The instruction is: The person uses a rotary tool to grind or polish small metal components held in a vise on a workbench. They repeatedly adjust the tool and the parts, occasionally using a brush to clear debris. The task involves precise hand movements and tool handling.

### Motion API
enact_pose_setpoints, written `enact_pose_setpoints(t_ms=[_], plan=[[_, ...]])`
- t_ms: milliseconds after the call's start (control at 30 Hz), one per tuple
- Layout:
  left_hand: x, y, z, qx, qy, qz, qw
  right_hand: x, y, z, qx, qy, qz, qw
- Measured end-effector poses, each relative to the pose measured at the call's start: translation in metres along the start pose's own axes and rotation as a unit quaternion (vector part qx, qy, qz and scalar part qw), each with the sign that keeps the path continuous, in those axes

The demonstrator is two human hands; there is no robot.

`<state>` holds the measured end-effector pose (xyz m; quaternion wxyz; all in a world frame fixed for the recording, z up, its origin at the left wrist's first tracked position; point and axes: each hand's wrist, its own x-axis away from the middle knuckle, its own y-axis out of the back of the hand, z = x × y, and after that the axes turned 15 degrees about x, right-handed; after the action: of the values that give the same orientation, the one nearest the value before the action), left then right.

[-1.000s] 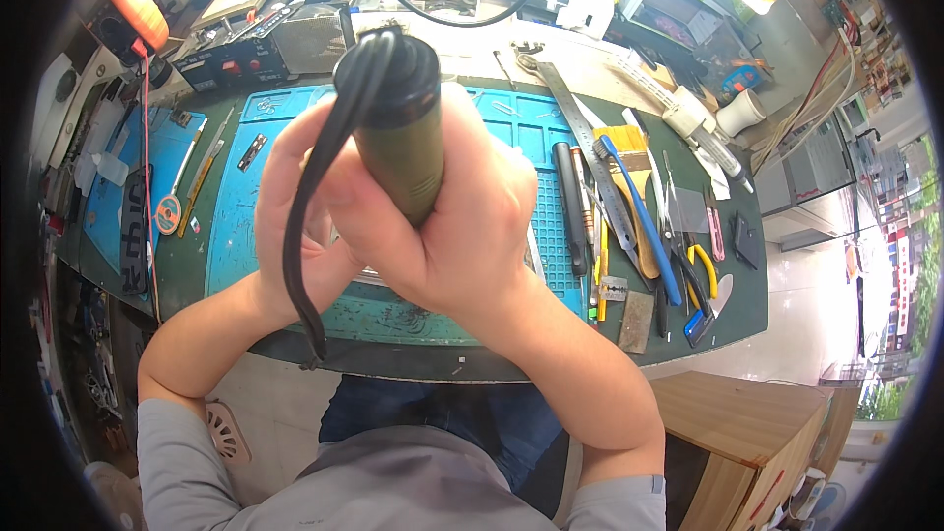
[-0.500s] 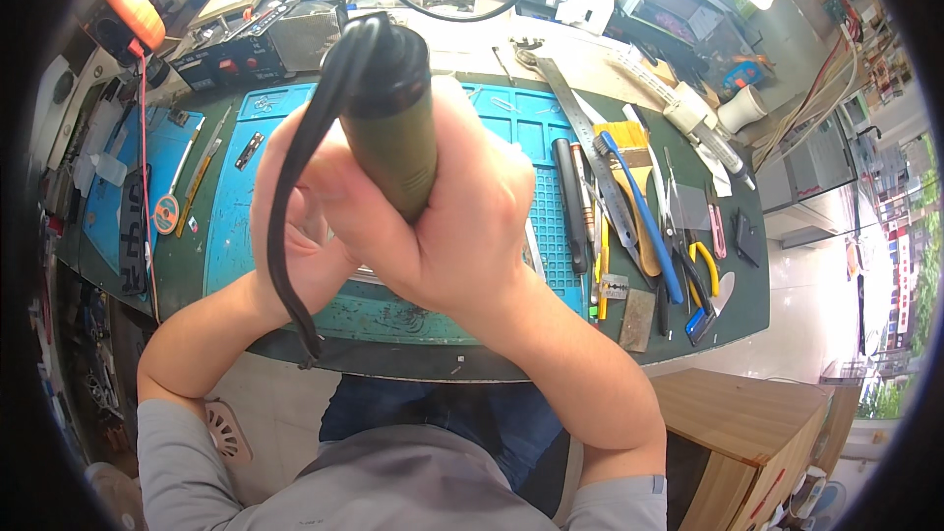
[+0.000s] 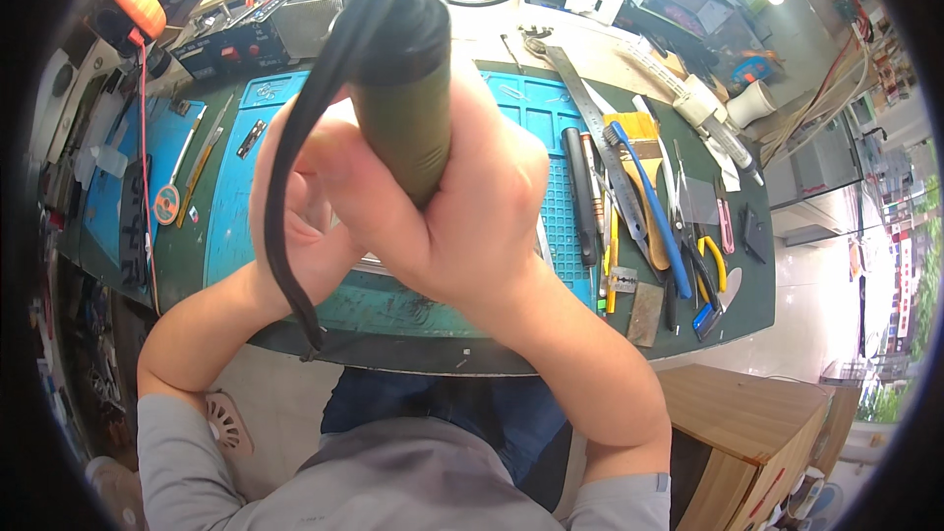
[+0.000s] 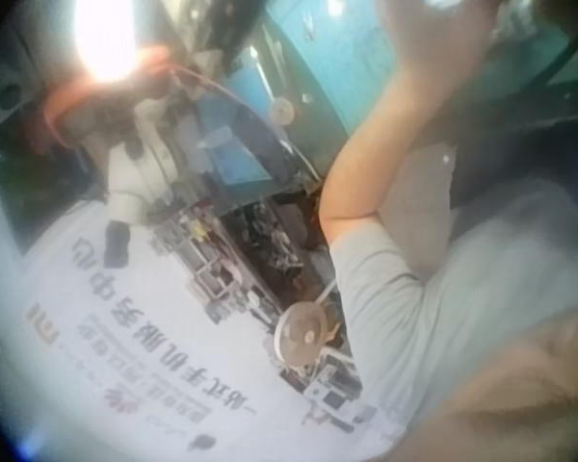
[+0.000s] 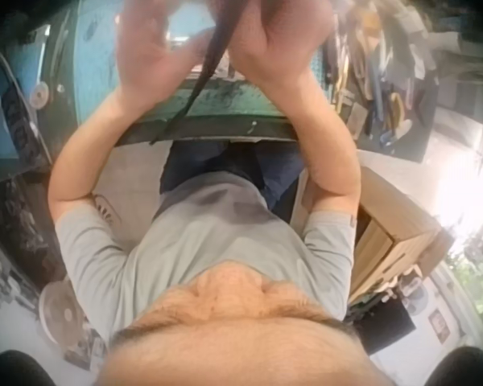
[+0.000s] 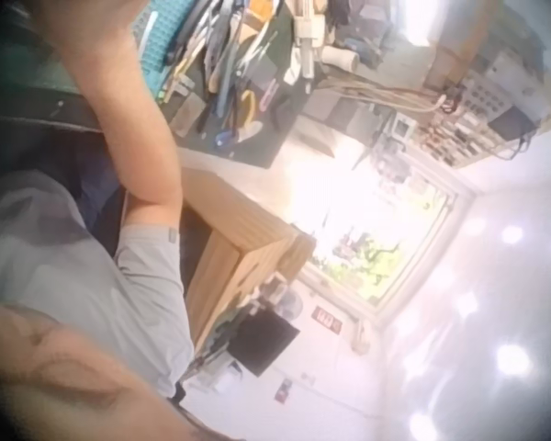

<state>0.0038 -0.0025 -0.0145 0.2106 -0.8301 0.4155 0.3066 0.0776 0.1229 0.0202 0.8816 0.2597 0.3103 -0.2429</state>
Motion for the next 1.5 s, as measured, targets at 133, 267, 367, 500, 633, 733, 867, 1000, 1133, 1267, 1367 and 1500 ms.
enact_pose_setpoints(t_ms=[133, 267, 367, 500, 633, 733, 867, 1000, 1133, 1267, 1367, 1500], plan=[[-0.0017, -0.0007, 0.0002, 0.018, 0.001, -0.002, 1.000, -0.0006, -0.0009, 0.0004, -0.010, 0.004, -0.007, 1.000], [-0.0016, -0.0038, 0.0012, 0.034, 0.007, -0.009, 0.999, 0.0017, -0.0002, -0.0053, 0.003, 0.017, -0.020, 1.000], [-0.0020, -0.0003, -0.0021, -0.002, -0.010, 0.005, 1.000, 0.0011, -0.0018, -0.0051, 0.002, 0.026, -0.020, 0.999], [-0.0022, 0.0002, -0.0009, -0.010, -0.016, 0.009, 1.000, 0.0014, -0.0018, -0.0050, 0.006, 0.023, -0.018, 1.000], [-0.0013, -0.0011, 0.0002, 0.014, -0.005, 0.001, 1.000, 0.0015, -0.0010, -0.0057, 0.000, 0.025, -0.016, 1.000], [-0.0015, -0.0008, 0.0001, 0.019, -0.002, 0.000, 1.000, 0.0018, -0.0013, -0.0059, -0.006, 0.022, -0.014, 1.000], [-0.0021, -0.0018, -0.0006, 0.024, 0.007, -0.002, 1.000, 0.0021, -0.0004, -0.0062, -0.013, 0.014, -0.010, 1.000], [-0.0026, -0.0015, -0.0018, 0.015, 0.005, 0.001, 1.000, 0.0017, 0.0008, -0.0043, -0.011, -0.001, -0.005, 1.000], [-0.0022, -0.0020, -0.0004, 0.020, 0.008, -0.004, 1.000, 0.0010, -0.0001, -0.0025, -0.016, 0.001, -0.002, 1.000], [-0.0012, -0.0014, 0.0002, 0.018, 0.005, 0.000, 1.000, 0.0007, 0.0002, -0.0024, -0.010, 0.004, 0.000, 1.000], [-0.0019, -0.0015, -0.0013, 0.017, 0.011, 0.001, 1.000, 0.0007, 0.0003, -0.0016, -0.013, 0.002, 0.002, 1.000], [-0.0015, -0.0009, -0.0016, 0.005, 0.009, 0.003, 1.000, 0.0010, 0.0012, -0.0018, -0.010, -0.002, 0.004, 1.000]])
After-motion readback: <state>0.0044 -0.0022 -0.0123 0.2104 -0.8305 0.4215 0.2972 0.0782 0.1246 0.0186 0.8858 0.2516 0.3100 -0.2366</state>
